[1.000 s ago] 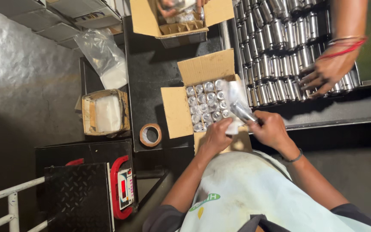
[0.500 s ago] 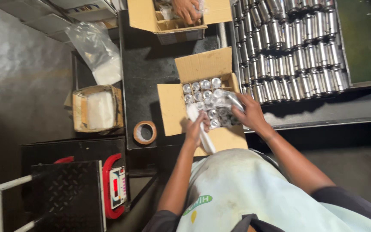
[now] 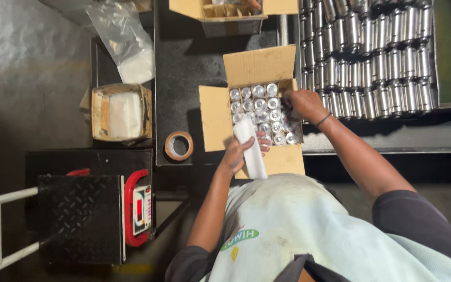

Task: The person places individually wrapped metal parts into a cardboard box with dividers, then seals the box with tape and stacks it. The person then opens another box and continues placing wrapped parts into it.

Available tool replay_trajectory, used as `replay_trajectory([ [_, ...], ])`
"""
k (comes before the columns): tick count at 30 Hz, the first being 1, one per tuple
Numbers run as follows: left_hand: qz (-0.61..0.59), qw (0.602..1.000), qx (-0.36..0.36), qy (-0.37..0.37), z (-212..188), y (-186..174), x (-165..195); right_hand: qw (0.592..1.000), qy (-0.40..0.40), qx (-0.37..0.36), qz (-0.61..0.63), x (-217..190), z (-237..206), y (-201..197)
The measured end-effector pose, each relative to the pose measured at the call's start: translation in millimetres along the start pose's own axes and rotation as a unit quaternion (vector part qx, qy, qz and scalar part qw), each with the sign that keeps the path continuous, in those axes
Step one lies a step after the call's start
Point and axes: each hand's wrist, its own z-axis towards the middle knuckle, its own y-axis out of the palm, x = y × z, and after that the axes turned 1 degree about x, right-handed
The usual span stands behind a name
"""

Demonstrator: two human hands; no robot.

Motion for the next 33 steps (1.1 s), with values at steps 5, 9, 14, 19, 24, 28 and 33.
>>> replay_trajectory([
  [5,0.085,0.986,0.102,0.098,14.1,3.2,-2.0,0.977,-0.047,0.032,0.204,-29.9,-26.5,-21.2],
  [9,-0.120,0.977,0.120,0.132,29.5,12.8,-22.0,0.926,-0.119,0.193,0.303,-90.1,-80.3,3.7],
  [14,-0.121,0.987,0.085,0.065,40.3,-0.8,-39.0,0.865,-0.009,0.198,0.462,-73.5,-79.3,21.3],
  [19,0.262,0.948,0.136,0.122,55.6,-8.2,-17.0,0.966,-0.061,0.129,0.216,-19.2,-81.6,-1.1],
  [24,0.356,0.921,0.135,0.081,38.1,42.9,-2.0,0.775,-0.101,0.011,0.624,-63.5,-111.4,0.5],
  [28,0.448,0.866,0.178,0.136,20.9,61.7,25.9,0.853,0.046,0.135,0.501,-65.6,-120.6,-2.0],
  [33,0.598,0.738,0.240,0.201,7.2,47.9,61.4,0.947,0.080,0.270,0.155,7.1,-137.3,5.4],
])
